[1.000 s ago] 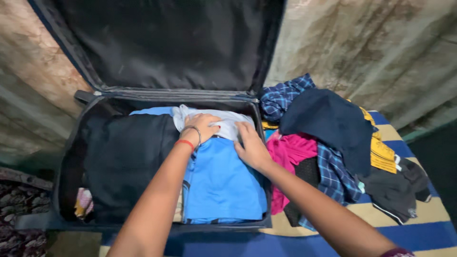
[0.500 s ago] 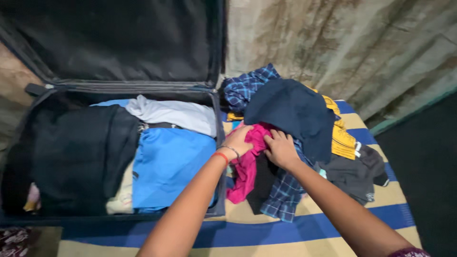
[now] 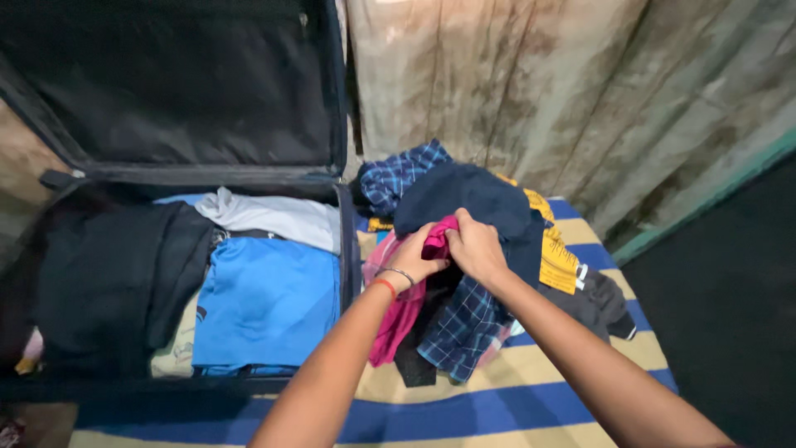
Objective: The person folds various clothing items by hand and packs them one by one into an open suitcase.
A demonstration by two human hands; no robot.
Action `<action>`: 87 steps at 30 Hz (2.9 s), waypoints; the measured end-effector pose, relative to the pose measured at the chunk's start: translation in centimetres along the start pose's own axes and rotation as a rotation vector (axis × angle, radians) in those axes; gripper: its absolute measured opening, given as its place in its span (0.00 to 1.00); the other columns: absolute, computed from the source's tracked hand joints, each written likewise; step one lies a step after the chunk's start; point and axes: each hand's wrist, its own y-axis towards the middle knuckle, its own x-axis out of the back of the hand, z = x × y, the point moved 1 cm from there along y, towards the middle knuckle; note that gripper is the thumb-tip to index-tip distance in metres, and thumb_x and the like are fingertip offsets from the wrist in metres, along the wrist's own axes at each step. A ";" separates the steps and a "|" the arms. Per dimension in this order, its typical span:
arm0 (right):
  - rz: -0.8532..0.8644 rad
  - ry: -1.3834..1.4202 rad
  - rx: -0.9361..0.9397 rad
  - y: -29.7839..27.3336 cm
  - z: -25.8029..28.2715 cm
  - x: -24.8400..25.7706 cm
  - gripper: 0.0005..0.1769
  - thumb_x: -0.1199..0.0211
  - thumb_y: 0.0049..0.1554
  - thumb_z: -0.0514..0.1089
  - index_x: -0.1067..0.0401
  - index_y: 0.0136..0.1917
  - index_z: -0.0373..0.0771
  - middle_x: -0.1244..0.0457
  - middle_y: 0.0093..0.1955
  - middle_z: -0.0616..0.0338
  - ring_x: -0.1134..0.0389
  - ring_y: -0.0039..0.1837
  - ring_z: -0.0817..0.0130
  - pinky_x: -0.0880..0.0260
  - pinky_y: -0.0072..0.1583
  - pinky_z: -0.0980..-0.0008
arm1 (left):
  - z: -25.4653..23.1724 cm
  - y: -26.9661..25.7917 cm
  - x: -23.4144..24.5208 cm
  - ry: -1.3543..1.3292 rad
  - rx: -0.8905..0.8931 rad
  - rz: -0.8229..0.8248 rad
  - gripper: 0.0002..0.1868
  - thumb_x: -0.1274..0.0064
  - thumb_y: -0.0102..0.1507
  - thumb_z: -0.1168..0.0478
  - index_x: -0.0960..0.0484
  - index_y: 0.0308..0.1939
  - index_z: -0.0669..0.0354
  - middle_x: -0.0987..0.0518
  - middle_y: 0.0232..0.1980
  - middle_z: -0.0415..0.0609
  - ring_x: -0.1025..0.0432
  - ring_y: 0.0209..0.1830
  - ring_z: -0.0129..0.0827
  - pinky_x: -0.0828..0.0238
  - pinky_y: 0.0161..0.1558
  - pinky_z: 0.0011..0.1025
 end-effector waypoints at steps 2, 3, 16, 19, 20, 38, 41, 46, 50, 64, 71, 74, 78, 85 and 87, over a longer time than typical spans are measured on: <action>-0.008 0.076 0.019 0.0 2.2 1.5 0.14 0.41 0.58 0.47 0.33 0.51 0.34 0.33 0.43 0.36 0.31 0.50 0.37 0.33 0.52 0.45 | -1.4 0.8 -0.1 -0.188 0.056 -0.168 0.36 0.38 0.55 0.55 0.27 0.67 0.56 0.19 0.57 0.57 0.25 0.60 0.45 0.30 0.59 0.35; -0.002 0.151 0.028 -0.1 3.0 2.1 0.15 0.41 0.57 0.47 0.32 0.51 0.34 0.33 0.42 0.36 0.31 0.50 0.37 0.33 0.51 0.46 | -1.9 1.2 0.1 -0.183 0.044 -0.174 0.36 0.38 0.55 0.55 0.27 0.67 0.56 0.19 0.57 0.57 0.25 0.60 0.45 0.30 0.59 0.35; 0.192 0.863 0.187 0.0 0.6 4.5 0.15 0.34 0.60 0.49 0.32 0.51 0.38 0.39 0.42 0.69 0.40 0.45 0.81 0.37 0.46 0.78 | -7.7 2.2 6.6 -0.918 -0.127 -0.617 0.16 0.58 0.48 0.68 0.15 0.31 0.70 0.19 0.30 0.46 0.27 0.30 0.30 0.32 0.38 0.24; 0.310 0.532 0.264 -1.3 -2.5 4.6 0.19 0.27 0.58 0.48 0.31 0.51 0.35 0.39 0.43 0.63 0.39 0.46 0.77 0.34 0.49 0.71 | -8.7 2.2 8.9 -1.071 -0.132 -0.710 0.15 0.60 0.46 0.67 0.17 0.28 0.68 0.20 0.29 0.44 0.27 0.29 0.31 0.31 0.39 0.23; 0.397 0.479 0.326 -1.9 -3.7 4.4 0.23 0.27 0.54 0.49 0.30 0.56 0.36 0.34 0.47 0.63 0.35 0.49 0.76 0.33 0.52 0.69 | -8.6 2.0 9.6 -1.145 -0.133 -0.744 0.14 0.61 0.46 0.67 0.19 0.26 0.66 0.20 0.28 0.44 0.27 0.29 0.31 0.31 0.39 0.23; 0.117 1.046 0.088 1.4 5.6 14.7 0.12 0.48 0.64 0.40 0.25 0.52 0.35 0.32 0.45 0.64 0.33 0.47 0.76 0.31 0.51 0.74 | -14.8 -3.4 11.2 -0.574 -0.091 -0.208 0.22 0.39 0.58 0.63 0.21 0.56 0.64 0.17 0.49 0.44 0.25 0.48 0.26 0.28 0.53 0.27; 0.170 1.192 0.017 0.1 8.7 16.2 0.11 0.49 0.64 0.41 0.26 0.52 0.36 0.31 0.46 0.63 0.31 0.48 0.75 0.29 0.52 0.73 | -16.7 -3.1 9.8 -0.553 -0.241 -0.202 0.35 0.34 0.55 0.67 0.32 0.64 0.60 0.22 0.56 0.40 0.28 0.56 0.24 0.32 0.60 0.27; 0.232 1.316 0.084 -0.4 10.5 15.9 0.11 0.48 0.64 0.41 0.28 0.56 0.36 0.32 0.48 0.62 0.31 0.49 0.74 0.29 0.53 0.71 | -15.9 -1.6 8.1 -0.487 -0.318 -0.081 0.38 0.34 0.52 0.71 0.33 0.65 0.59 0.23 0.56 0.41 0.29 0.56 0.26 0.33 0.60 0.28; 0.189 1.284 0.249 -0.3 9.4 15.4 0.11 0.43 0.65 0.41 0.28 0.59 0.34 0.32 0.51 0.60 0.33 0.51 0.75 0.31 0.56 0.72 | -13.6 -0.1 8.4 -0.463 -0.116 -0.297 0.24 0.44 0.53 0.74 0.18 0.54 0.63 0.16 0.45 0.47 0.22 0.45 0.33 0.26 0.52 0.30; 0.578 0.713 0.075 -4.4 -3.3 3.0 0.23 0.40 0.60 0.46 0.31 0.67 0.36 0.31 0.57 0.61 0.31 0.55 0.74 0.29 0.59 0.70 | -13.4 -3.2 12.6 -0.926 -0.142 -0.552 0.15 0.50 0.57 0.73 0.18 0.48 0.64 0.18 0.42 0.45 0.24 0.40 0.32 0.27 0.47 0.29; 0.236 0.973 -0.087 -2.5 0.9 7.2 0.16 0.45 0.65 0.48 0.24 0.54 0.34 0.30 0.44 0.64 0.31 0.43 0.76 0.29 0.48 0.72 | -10.3 -3.1 11.2 -0.729 0.013 -0.529 0.16 0.45 0.55 0.72 0.18 0.47 0.65 0.17 0.41 0.47 0.22 0.40 0.35 0.26 0.46 0.32; 0.239 1.251 -0.138 -1.8 4.2 9.9 0.13 0.42 0.64 0.47 0.25 0.53 0.37 0.31 0.41 0.62 0.31 0.38 0.74 0.30 0.43 0.70 | -10.4 -3.3 9.8 -0.704 0.130 -0.295 0.20 0.43 0.54 0.72 0.20 0.51 0.67 0.17 0.45 0.50 0.22 0.45 0.37 0.25 0.50 0.33; 0.258 1.272 -0.007 -2.2 8.0 13.9 0.12 0.36 0.65 0.46 0.23 0.52 0.34 0.31 0.43 0.61 0.33 0.39 0.77 0.33 0.43 0.74 | -12.1 -3.6 8.0 -0.651 0.041 -0.079 0.32 0.43 0.51 0.70 0.24 0.61 0.59 0.18 0.52 0.47 0.24 0.51 0.35 0.27 0.54 0.32; 0.311 1.058 0.230 -2.4 9.2 16.5 0.22 0.37 0.45 0.29 0.24 0.55 0.34 0.30 0.46 0.62 0.30 0.45 0.76 0.27 0.51 0.74 | -13.1 -1.9 7.4 -0.458 -0.087 -0.119 0.43 0.28 0.45 0.67 0.32 0.63 0.54 0.21 0.53 0.41 0.27 0.54 0.28 0.31 0.57 0.30; 0.320 1.015 0.293 -1.7 8.1 16.1 0.23 0.39 0.45 0.28 0.24 0.56 0.31 0.29 0.47 0.63 0.30 0.48 0.77 0.28 0.54 0.75 | -12.8 -1.4 7.6 -0.414 -0.109 -0.025 0.32 0.29 0.48 0.65 0.19 0.56 0.61 0.18 0.51 0.43 0.25 0.52 0.30 0.29 0.57 0.31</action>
